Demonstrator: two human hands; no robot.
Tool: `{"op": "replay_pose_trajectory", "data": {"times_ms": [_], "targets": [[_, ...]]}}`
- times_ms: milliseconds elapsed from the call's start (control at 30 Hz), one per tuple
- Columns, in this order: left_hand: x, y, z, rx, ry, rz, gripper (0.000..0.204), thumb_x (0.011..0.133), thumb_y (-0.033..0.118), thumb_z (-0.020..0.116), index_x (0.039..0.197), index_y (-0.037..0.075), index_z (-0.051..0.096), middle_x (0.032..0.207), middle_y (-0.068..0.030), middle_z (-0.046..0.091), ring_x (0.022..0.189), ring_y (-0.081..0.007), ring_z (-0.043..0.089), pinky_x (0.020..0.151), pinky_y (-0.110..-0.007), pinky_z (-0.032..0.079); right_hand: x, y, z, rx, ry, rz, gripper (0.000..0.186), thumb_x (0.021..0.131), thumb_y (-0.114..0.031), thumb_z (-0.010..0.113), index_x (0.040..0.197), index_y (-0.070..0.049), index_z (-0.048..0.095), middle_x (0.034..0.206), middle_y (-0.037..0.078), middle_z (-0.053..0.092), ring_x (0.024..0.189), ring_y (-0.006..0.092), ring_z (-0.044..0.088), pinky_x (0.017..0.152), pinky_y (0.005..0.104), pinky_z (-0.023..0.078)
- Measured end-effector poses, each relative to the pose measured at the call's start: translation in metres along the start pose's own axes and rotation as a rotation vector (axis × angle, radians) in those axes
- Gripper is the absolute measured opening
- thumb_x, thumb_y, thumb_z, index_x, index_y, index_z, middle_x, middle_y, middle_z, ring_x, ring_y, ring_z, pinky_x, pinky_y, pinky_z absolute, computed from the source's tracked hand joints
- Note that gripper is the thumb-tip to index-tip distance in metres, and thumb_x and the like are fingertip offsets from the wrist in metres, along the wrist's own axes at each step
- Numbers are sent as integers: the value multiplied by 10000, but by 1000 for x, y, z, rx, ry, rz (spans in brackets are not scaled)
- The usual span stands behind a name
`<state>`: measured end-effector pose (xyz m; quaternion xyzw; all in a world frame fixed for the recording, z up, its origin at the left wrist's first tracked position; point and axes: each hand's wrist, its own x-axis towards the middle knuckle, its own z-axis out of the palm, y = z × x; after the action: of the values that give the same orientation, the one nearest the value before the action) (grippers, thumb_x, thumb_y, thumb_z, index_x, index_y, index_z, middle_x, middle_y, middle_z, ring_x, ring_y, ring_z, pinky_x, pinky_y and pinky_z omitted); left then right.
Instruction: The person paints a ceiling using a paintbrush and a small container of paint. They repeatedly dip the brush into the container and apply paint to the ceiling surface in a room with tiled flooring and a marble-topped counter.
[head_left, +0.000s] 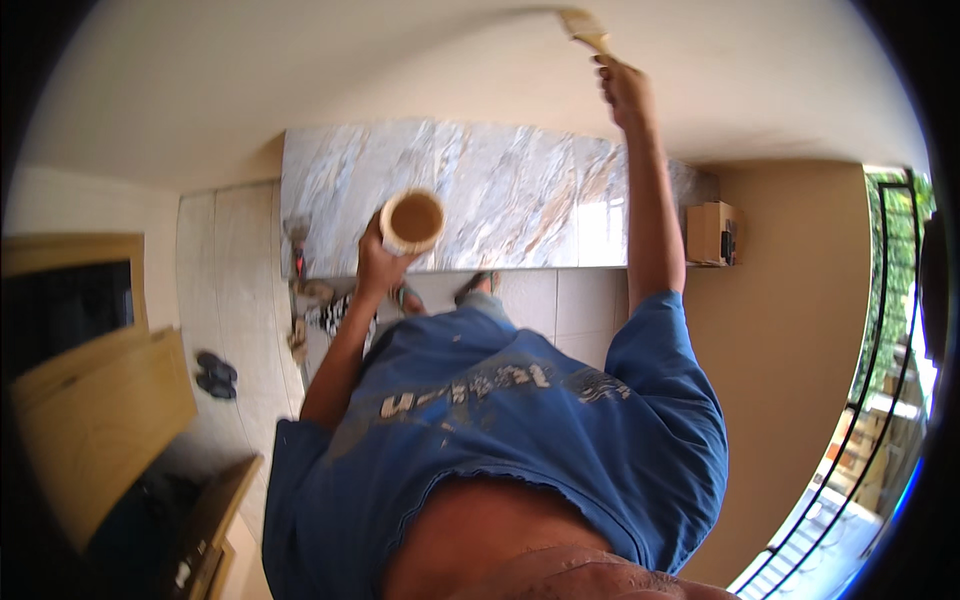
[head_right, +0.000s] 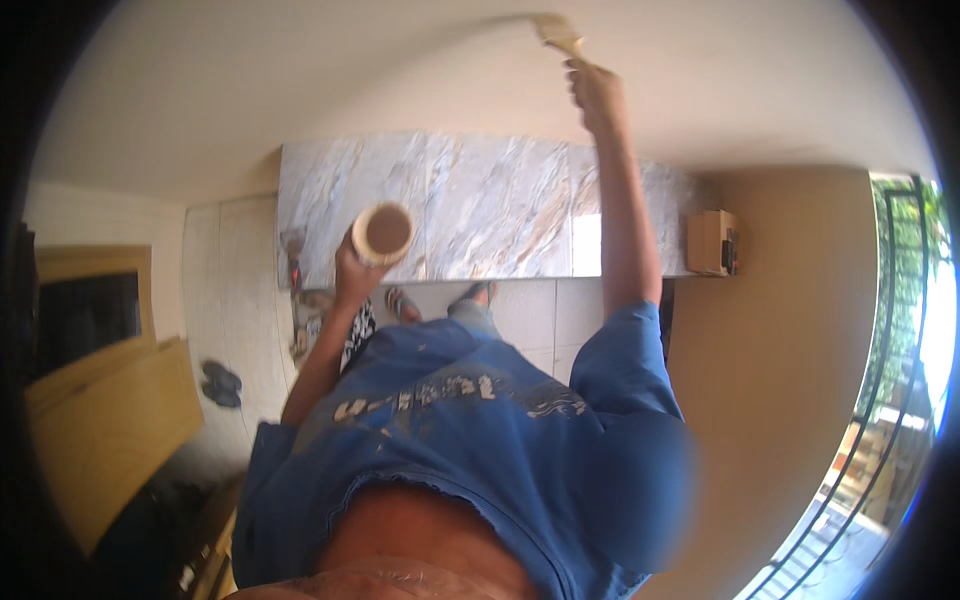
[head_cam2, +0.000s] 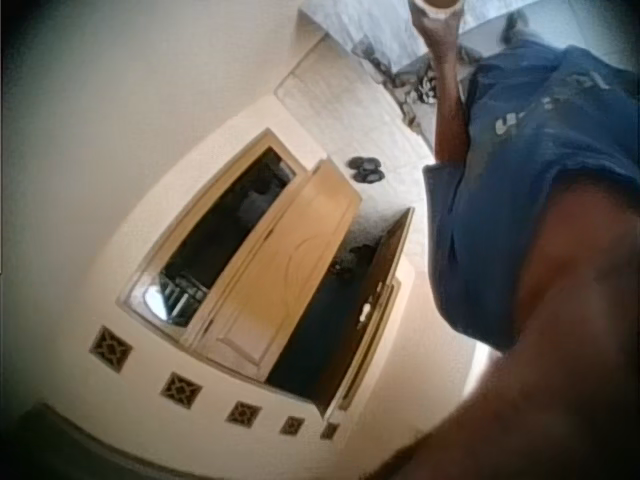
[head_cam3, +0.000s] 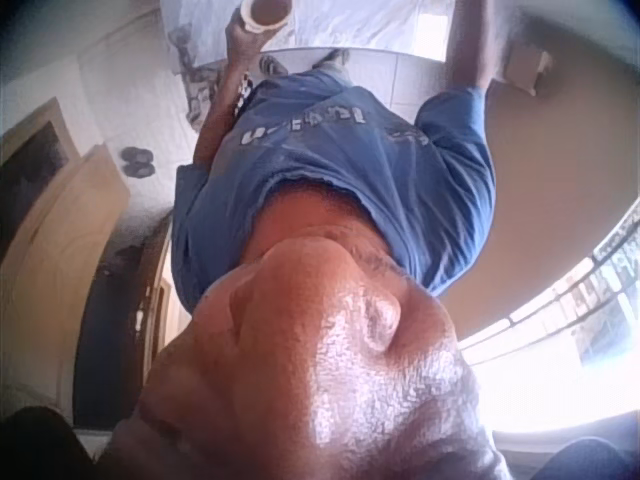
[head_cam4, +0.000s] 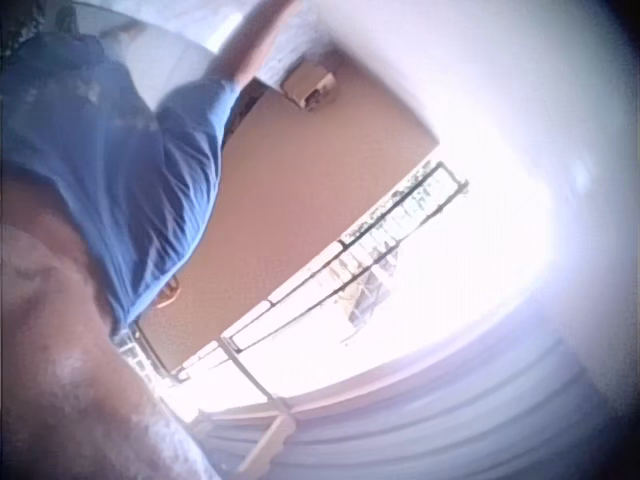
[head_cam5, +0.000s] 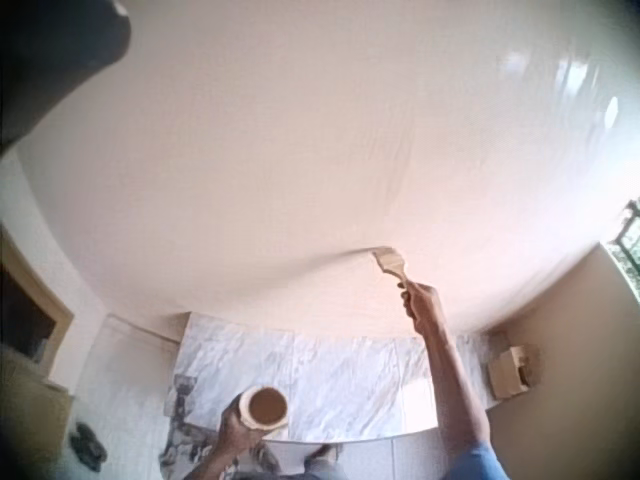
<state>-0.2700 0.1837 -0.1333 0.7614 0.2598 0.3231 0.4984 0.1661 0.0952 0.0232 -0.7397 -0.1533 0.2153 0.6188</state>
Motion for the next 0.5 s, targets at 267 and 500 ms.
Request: {"op": "replay_pose_trajectory", "data": {"times_ms": [267, 500], "targets": [[14, -2, -21, 78, 33, 96, 733, 675, 249, 954, 1274, 0, 614, 1199, -186, 700, 1106, -325, 694, 935, -409, 559, -174, -47, -16, -408, -476, -229, 283, 1053, -227, 572, 1168, 12, 673, 750, -9, 645, 549, -4, 411, 463, 191, 290], [20, -4, -26, 170, 36, 170, 757, 663, 178, 945, 1314, 12, 597, 1264, -172, 673, 1169, -325, 662, 968, -402, 545, -209, -62, 47, -704, -695, -367, 186, 938, -142, 693, 1066, -27, 765, 806, 98, 733, 714, 165, 660, 686, 330, 528]]}}
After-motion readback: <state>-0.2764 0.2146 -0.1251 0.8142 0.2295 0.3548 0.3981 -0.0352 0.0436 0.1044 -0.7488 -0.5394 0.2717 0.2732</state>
